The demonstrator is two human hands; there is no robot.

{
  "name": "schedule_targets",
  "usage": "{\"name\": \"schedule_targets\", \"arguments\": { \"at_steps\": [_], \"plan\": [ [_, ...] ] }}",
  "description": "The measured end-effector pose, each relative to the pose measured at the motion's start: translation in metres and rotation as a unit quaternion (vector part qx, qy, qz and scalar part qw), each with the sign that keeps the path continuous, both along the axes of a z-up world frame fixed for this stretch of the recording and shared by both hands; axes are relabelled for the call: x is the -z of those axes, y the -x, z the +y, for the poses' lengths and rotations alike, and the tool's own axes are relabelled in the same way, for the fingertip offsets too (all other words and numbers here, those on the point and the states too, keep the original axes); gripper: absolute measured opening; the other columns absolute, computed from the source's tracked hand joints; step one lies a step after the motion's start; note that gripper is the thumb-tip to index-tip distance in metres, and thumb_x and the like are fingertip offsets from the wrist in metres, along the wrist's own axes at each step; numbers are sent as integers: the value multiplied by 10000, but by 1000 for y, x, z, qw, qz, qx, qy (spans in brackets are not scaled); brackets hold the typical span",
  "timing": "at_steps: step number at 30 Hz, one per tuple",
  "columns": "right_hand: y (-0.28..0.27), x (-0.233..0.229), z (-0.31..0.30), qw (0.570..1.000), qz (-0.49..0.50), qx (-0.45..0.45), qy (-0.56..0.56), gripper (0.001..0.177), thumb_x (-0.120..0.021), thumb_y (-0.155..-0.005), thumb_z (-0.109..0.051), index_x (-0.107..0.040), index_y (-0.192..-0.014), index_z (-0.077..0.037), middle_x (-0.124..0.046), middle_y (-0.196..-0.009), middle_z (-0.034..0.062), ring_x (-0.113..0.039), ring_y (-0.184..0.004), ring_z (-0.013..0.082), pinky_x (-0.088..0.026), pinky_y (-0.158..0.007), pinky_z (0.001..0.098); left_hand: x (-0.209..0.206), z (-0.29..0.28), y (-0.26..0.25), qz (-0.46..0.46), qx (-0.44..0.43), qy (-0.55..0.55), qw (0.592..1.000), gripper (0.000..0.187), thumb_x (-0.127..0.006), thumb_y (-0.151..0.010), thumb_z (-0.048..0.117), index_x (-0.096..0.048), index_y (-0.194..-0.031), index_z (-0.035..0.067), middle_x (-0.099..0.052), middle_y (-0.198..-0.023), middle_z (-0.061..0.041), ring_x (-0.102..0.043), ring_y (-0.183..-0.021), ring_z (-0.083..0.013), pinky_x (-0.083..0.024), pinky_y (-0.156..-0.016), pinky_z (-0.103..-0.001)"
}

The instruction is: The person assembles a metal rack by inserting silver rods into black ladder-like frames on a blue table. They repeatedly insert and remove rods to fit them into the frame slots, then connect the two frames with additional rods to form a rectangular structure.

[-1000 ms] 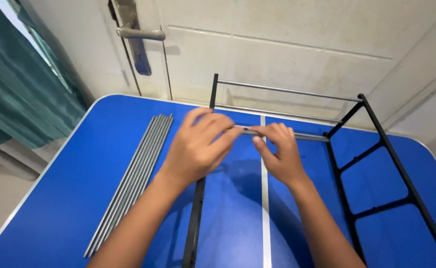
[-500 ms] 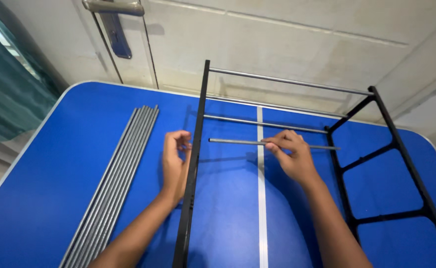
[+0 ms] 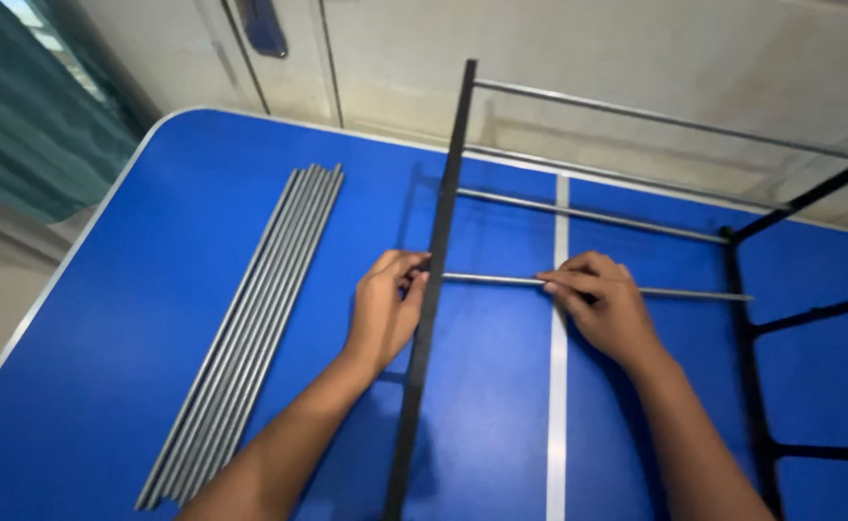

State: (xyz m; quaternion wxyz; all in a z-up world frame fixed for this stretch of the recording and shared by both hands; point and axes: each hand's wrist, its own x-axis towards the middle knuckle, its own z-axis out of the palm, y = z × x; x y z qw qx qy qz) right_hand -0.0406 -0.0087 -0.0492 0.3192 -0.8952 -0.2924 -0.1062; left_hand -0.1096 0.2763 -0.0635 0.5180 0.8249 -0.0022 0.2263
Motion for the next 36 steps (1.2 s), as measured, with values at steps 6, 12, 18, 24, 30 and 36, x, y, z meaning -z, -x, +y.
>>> {"name": "schedule_targets", "arguments": {
  "at_steps": [6, 12, 18, 24, 30, 36],
  "plan": [
    [3, -1, -3, 1000, 3, 15, 9, 153, -776, -876, -172, -822, -1021, -183, -704, -918, 32, -638, -858, 217, -506, -795, 359, -5, -2, 2, 48, 2, 19, 999, 229, -705, -908, 34, -722, -1136, 19, -734, -1027, -104, -713, -789, -205, -567, -725, -299],
    [6, -2, -3, 1000, -2, 19, 23, 150, -779, -872, -187, -830, -1013, -182, -694, -911, 14, -609, -859, 207, -466, -829, 355, -2, 0, 0, 13, 19, 28, 999, 233, -678, -904, -12, -706, -1136, -5, -725, -1035, -114, -727, -855, -191, -575, -743, -286],
    [6, -3, -2, 1000, -11, 23, 16, 143, -774, -880, -199, -828, -1012, -185, -684, -909, 10, -597, -848, 201, -467, -826, 350, 3, 1, 0, 27, 20, 30, 999, 219, -663, -897, -24, -708, -1111, -17, -708, -981, -110, -707, -819, -180, -564, -728, -288],
    [8, -4, -1, 1000, -7, 23, 6, 141, -778, -873, -180, -824, -1004, -156, -696, -916, 23, -617, -850, 213, -492, -792, 349, 0, 2, 0, 43, 39, 43, 997, 184, -695, -913, 36, -714, -1091, -6, -701, -965, -97, -695, -797, -169, -561, -713, -289],
    [12, -9, 0, 999, 21, 30, -20, 146, -784, -870, -189, -804, -994, -114, -712, -963, 44, -685, -920, 215, -553, -783, 336, -1, 2, 0, 45, 28, 23, 998, 181, -705, -935, 99, -717, -1087, 1, -699, -957, -93, -694, -816, -189, -559, -741, -300],
    [16, -17, 2, 999, 39, 37, -7, 158, -784, -857, -199, -814, -993, -123, -715, -954, 36, -695, -882, 203, -562, -755, 330, 1, 1, -1, 39, 25, 21, 999, 179, -700, -936, 106, -711, -1080, 1, -693, -955, -94, -693, -824, -195, -555, -735, -304]
  ]
}}
